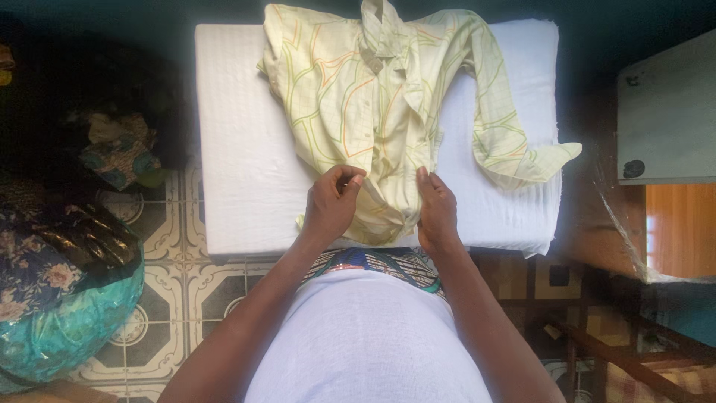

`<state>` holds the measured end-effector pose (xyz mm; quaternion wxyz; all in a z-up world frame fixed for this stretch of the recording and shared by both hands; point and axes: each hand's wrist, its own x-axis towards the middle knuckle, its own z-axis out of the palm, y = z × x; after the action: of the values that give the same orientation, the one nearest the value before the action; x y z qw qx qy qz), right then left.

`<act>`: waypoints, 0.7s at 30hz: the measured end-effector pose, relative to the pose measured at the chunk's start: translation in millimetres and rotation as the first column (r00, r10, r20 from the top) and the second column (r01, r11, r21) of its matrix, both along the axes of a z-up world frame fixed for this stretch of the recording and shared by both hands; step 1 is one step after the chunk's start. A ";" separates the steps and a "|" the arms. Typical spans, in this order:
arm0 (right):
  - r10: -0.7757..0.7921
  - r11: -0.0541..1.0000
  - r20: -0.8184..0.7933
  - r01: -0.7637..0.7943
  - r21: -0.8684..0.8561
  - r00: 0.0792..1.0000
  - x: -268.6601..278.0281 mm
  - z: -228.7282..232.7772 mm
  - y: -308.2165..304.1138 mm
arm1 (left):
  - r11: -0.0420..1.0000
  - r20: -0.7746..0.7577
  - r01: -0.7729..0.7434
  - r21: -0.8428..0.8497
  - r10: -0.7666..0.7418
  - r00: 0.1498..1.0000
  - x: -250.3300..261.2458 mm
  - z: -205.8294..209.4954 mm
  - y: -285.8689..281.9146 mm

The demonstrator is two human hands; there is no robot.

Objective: The person is folding a yellow patterned shirt on a white surface by hand, smoothing the fabric with their hands and aligning the sleeves and collar.

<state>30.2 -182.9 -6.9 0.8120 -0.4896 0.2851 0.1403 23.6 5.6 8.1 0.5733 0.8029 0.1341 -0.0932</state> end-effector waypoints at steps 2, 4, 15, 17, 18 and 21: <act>0.056 0.967 0.027 -0.047 -0.249 0.998 4.2 -10.6 -3.9 | 1.000 0.021 -0.004 -0.002 0.004 1.000 0.8 -2.4 -1.4; 0.079 0.893 0.057 -0.045 -0.449 0.995 7.0 -17.2 -8.1 | 1.000 0.040 -0.025 -0.012 0.026 0.999 0.9 -3.4 -3.8; 0.491 0.598 0.168 -0.190 -0.779 0.855 5.7 15.9 25.0 | 0.997 0.078 -0.073 -0.022 0.075 0.994 6.2 12.0 -10.5; 0.478 0.573 0.154 -0.174 -0.801 0.865 2.4 20.0 34.8 | 0.997 0.079 -0.072 -0.017 0.073 0.994 3.4 12.3 -11.2; 0.470 0.560 0.152 -0.160 -0.813 0.869 2.8 21.2 37.9 | 0.997 0.079 -0.070 -0.009 0.071 0.994 4.1 12.1 -11.4; 0.469 0.547 0.118 -0.183 -0.817 0.875 1.2 23.9 40.8 | 0.998 0.084 -0.066 -0.019 0.067 0.994 5.0 11.7 -11.5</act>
<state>31.4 -142.2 17.0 0.5079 -0.8546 0.0825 0.0696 28.6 -5.9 19.8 0.5876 0.7966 0.1358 -0.0410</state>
